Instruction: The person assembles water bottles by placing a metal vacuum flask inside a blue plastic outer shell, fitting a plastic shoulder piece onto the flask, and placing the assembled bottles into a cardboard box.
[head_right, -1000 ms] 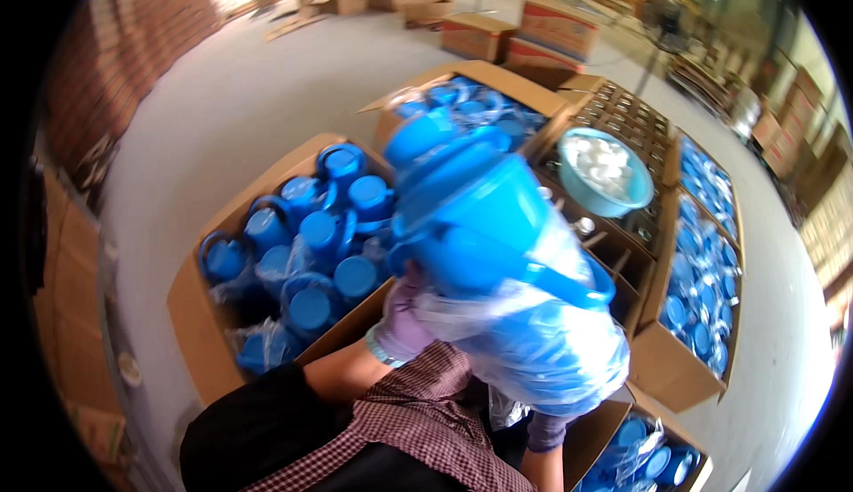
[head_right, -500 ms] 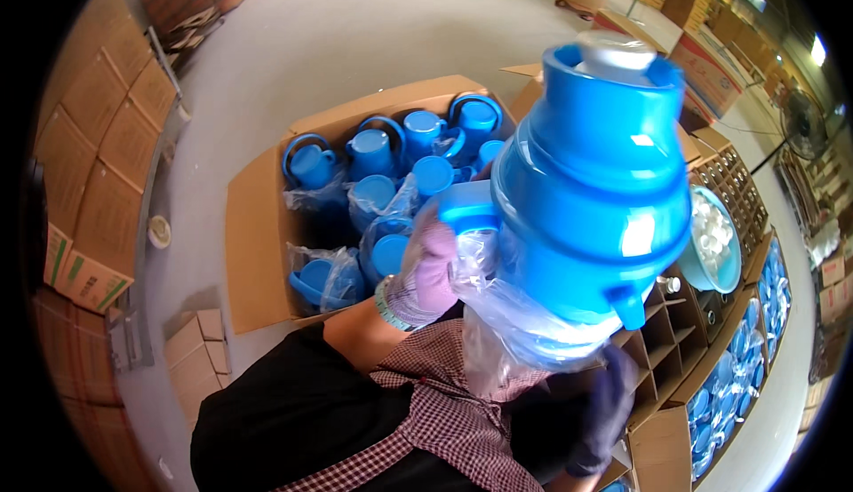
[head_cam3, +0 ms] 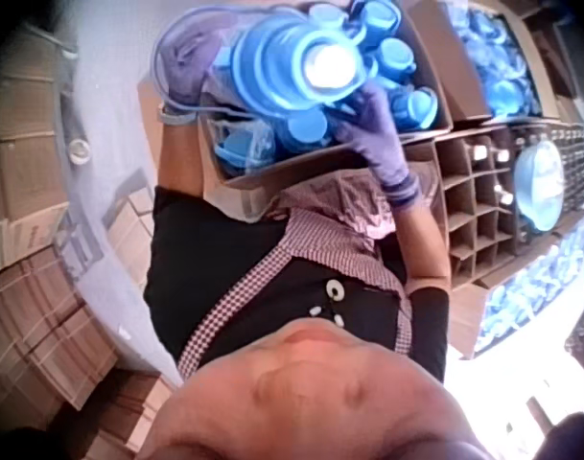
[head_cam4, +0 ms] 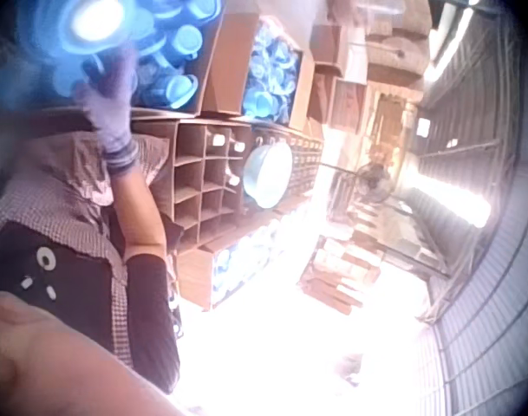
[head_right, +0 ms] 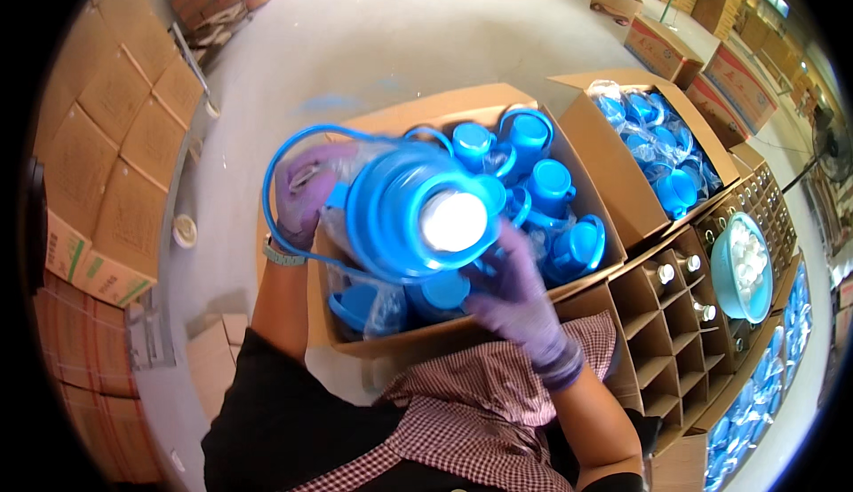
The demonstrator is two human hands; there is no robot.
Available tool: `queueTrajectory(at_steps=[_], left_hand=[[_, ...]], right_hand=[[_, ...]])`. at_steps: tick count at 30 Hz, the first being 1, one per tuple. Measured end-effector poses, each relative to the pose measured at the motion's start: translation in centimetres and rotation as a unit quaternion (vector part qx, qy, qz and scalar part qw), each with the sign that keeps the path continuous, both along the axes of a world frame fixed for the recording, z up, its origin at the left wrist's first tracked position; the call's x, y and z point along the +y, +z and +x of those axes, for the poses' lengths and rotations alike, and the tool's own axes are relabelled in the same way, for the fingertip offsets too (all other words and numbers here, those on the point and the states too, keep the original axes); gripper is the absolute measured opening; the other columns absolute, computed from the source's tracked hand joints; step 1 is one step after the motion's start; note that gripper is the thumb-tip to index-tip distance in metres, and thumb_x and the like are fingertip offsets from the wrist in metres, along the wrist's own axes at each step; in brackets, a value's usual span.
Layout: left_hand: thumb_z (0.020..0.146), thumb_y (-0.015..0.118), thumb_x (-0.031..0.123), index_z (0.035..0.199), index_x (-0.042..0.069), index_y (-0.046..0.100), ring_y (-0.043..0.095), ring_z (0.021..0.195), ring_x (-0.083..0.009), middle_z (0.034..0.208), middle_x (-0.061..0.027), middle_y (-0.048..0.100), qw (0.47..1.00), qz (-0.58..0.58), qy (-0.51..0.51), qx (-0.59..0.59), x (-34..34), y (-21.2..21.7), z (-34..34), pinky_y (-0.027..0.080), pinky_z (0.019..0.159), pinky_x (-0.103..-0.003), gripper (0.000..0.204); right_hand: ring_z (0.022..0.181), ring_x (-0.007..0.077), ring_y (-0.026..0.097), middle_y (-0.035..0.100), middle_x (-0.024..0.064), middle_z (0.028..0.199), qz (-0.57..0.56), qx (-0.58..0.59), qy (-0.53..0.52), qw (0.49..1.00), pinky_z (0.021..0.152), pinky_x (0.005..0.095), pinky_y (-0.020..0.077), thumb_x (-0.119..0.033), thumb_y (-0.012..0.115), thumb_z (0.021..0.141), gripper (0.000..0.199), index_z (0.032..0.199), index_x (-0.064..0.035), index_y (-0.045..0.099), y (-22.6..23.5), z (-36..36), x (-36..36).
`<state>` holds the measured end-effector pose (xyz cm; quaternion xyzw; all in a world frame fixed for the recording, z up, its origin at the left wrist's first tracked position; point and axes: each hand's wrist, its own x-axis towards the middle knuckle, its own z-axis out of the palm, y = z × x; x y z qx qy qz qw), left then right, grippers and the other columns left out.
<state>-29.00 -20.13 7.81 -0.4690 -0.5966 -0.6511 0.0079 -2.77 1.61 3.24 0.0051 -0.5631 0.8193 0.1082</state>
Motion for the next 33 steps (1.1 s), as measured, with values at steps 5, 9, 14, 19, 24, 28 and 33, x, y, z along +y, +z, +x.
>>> queueTrajectory(at_steps=[5,9,14,19,24,28,33], left_hand=[[0.083,0.067,0.017,0.107,-0.001,0.081,0.068,0.101,-0.0188,0.105,-0.008,0.075,0.976,-0.153,-0.094,-0.123,-3.2,-3.0,-6.6,0.053,0.095,-0.033,0.034],[0.088,0.069,0.021,0.109,-0.001,0.08,0.068,0.099,-0.016,0.106,-0.0087,0.077,0.967,-0.174,-0.091,-0.16,-2.6,-6.6,-7.0,0.053,0.094,-0.033,0.032],[0.091,0.073,0.027,0.112,0.0,0.079,0.068,0.099,-0.0171,0.108,-0.0103,0.077,0.956,-0.163,-0.111,-0.216,-2.3,-9.7,-7.3,0.053,0.095,-0.034,0.035],[0.093,0.072,0.027,0.113,-0.001,0.078,0.068,0.099,-0.0181,0.109,-0.0107,0.077,0.953,-0.201,-0.114,-0.196,-1.9,-11.1,-7.8,0.054,0.093,-0.034,0.035],[0.094,0.071,0.023,0.112,0.0,0.079,0.068,0.095,-0.0154,0.102,-0.0071,0.077,0.953,-0.208,-0.105,-0.195,-2.5,-11.4,-7.8,0.054,0.091,-0.032,0.03],[0.094,0.071,0.021,0.112,0.0,0.079,0.068,0.095,-0.0153,0.099,-0.006,0.077,0.949,-0.244,-0.09,-0.175,-2.5,-11.8,-8.1,0.054,0.091,-0.032,0.028],[0.095,0.072,0.018,0.112,0.001,0.079,0.069,0.099,-0.0171,0.105,-0.0088,0.077,0.943,-0.275,-0.094,-0.163,-1.7,-11.9,-9.3,0.055,0.092,-0.034,0.026]], right_hand=[[0.141,0.0275,0.049,0.046,0.0129,0.149,-0.001,-0.079,0.081,0.994,0.114,0.0455,0.0468,-0.009,0.084,0.087,0.087,0.157,-0.0087,0.031,-1.8,-1.5,-5.8],[0.139,0.0322,0.051,0.041,0.0184,0.152,0.028,-0.115,0.069,0.991,0.117,0.0481,0.0443,-0.028,0.085,0.09,0.089,0.156,-0.006,0.03,-3.0,-1.8,-7.4],[0.143,0.0405,0.046,0.033,0.0241,0.157,0.014,-0.165,0.043,0.985,0.117,0.0528,0.0436,-0.04,0.083,0.09,0.101,0.162,-0.0054,0.02,-3.1,-2.5,-6.8],[0.144,0.0375,0.043,0.035,0.0238,0.155,0.073,-0.161,0.031,0.984,0.12,0.0495,0.0381,-0.042,0.082,0.091,0.097,0.16,-0.0033,0.026,-4.4,-2.5,-6.9],[0.142,0.0353,0.042,0.038,0.0234,0.152,0.114,-0.145,0.015,0.983,0.122,0.0467,0.0351,-0.041,0.082,0.091,0.092,0.158,-0.0021,0.031,-5.3,-2.9,-7.6],[0.137,0.0342,0.047,0.039,0.0242,0.15,0.1,-0.155,0.03,0.982,0.118,0.0459,0.0413,-0.043,0.081,0.092,0.092,0.158,-0.0016,0.031,-5.0,-3.0,-8.4],[0.137,0.0328,0.049,0.037,0.0239,0.15,0.098,-0.171,0.07,0.978,0.115,0.0445,0.0454,-0.043,0.081,0.092,0.092,0.158,-0.0003,0.032,-5.1,-3.9,-10.5]])
